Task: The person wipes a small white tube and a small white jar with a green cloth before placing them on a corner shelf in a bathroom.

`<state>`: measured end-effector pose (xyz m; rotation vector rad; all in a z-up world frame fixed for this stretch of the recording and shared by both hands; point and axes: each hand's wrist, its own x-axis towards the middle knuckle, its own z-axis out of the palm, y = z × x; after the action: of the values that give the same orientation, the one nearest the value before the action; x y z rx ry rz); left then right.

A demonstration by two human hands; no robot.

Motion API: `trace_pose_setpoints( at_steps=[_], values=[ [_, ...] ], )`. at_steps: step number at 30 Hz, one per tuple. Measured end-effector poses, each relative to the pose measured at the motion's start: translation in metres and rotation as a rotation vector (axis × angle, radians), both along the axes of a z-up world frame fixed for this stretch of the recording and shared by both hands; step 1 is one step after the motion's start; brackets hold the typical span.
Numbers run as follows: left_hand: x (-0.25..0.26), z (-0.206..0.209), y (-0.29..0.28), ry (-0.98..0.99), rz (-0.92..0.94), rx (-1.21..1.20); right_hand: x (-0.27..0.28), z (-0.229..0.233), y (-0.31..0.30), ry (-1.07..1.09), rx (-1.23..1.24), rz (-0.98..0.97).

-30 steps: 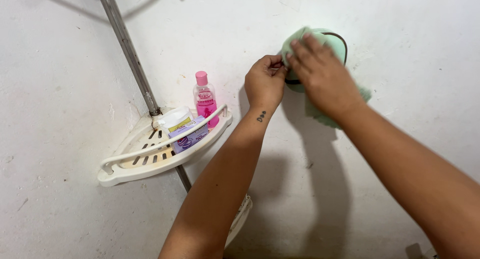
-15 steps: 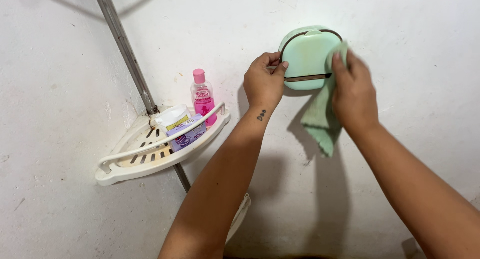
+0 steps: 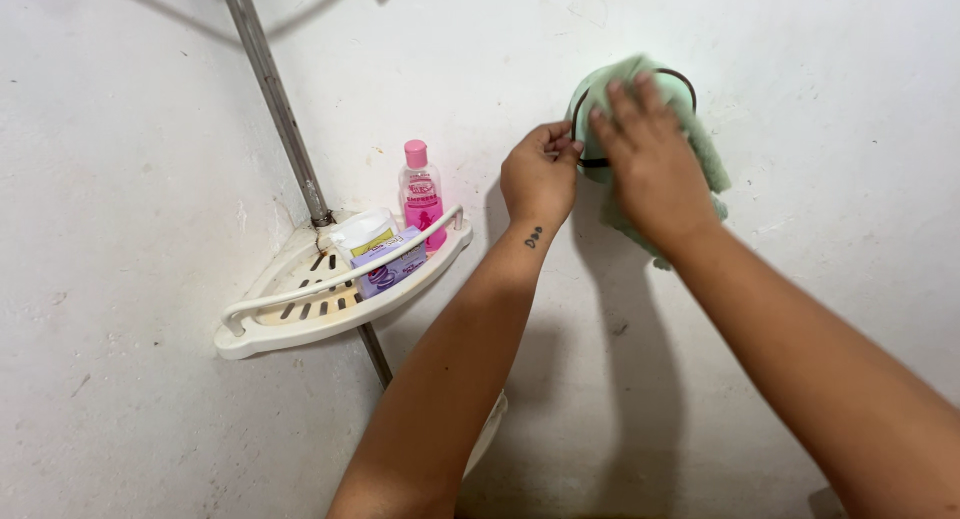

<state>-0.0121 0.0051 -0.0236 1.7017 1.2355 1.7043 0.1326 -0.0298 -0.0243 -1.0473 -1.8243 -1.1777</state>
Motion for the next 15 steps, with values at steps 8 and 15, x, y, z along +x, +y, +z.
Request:
trace_pose_setpoints(
  at_steps=[8, 15],
  values=[
    [-0.001, -0.002, -0.004, 0.033, 0.023, -0.05, 0.0, -0.05, -0.007, -0.108, -0.066, 0.05],
    [0.005, 0.006, -0.013, 0.034, 0.078, -0.075, -0.001, 0.002, -0.005, 0.078, -0.067, 0.07]
  ],
)
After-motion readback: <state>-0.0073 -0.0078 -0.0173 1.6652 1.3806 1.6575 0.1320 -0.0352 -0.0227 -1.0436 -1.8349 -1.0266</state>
